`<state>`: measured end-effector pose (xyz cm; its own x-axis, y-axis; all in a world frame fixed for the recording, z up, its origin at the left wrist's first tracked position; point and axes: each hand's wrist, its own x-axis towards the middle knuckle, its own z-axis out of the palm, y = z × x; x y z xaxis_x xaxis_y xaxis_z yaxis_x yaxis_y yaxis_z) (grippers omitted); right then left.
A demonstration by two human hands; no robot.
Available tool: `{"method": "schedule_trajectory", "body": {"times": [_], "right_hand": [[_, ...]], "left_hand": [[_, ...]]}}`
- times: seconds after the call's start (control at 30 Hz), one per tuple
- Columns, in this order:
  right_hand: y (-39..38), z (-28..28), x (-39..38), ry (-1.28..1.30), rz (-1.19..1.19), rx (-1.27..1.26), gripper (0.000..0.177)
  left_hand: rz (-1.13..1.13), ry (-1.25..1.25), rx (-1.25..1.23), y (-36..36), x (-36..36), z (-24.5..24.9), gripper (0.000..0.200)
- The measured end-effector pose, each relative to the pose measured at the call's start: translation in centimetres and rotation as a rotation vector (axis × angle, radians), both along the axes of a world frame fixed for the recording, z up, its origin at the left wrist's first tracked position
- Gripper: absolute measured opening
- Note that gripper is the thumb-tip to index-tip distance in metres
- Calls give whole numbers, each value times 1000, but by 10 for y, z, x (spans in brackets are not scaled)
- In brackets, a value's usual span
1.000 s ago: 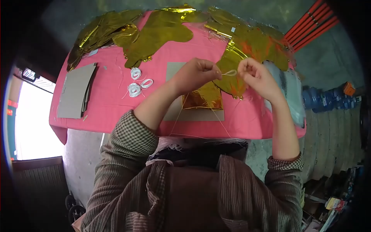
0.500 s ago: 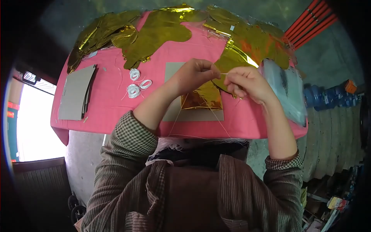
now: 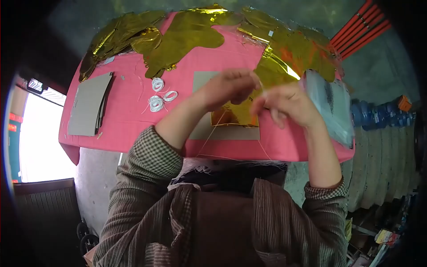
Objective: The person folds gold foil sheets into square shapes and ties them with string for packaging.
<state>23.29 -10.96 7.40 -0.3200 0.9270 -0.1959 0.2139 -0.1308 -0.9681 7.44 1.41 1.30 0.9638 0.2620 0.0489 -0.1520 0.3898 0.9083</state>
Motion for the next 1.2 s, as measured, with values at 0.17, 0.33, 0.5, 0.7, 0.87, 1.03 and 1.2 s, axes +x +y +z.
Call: {"method": "schedule_trajectory", "body": {"times": [0.17,0.33,0.5,0.7,0.87,1.03,1.2], "right_hand": [[12,0,-1,-101,-389,236,26],[5,5,4,-10,-13,0,26],[10,4,3,-230,-317,180,26],[10,10,-7,46,-424,314,27],[0,7,-1,-86,-203,98,28],[15,-3,4,-293,-466,335,28],[-2,7,-3,-18,-57,54,28]], "left_hand": [[-5,19,129,-10,-1,9,17],[25,-8,107,-8,-2,7,19],[16,-69,3,-10,-6,19,20],[80,-5,166,-20,-3,13,21],[98,-88,51,-4,-5,15,22],[11,-14,196,-16,-3,12,24],[44,-73,80,-12,-2,13,23]]}}
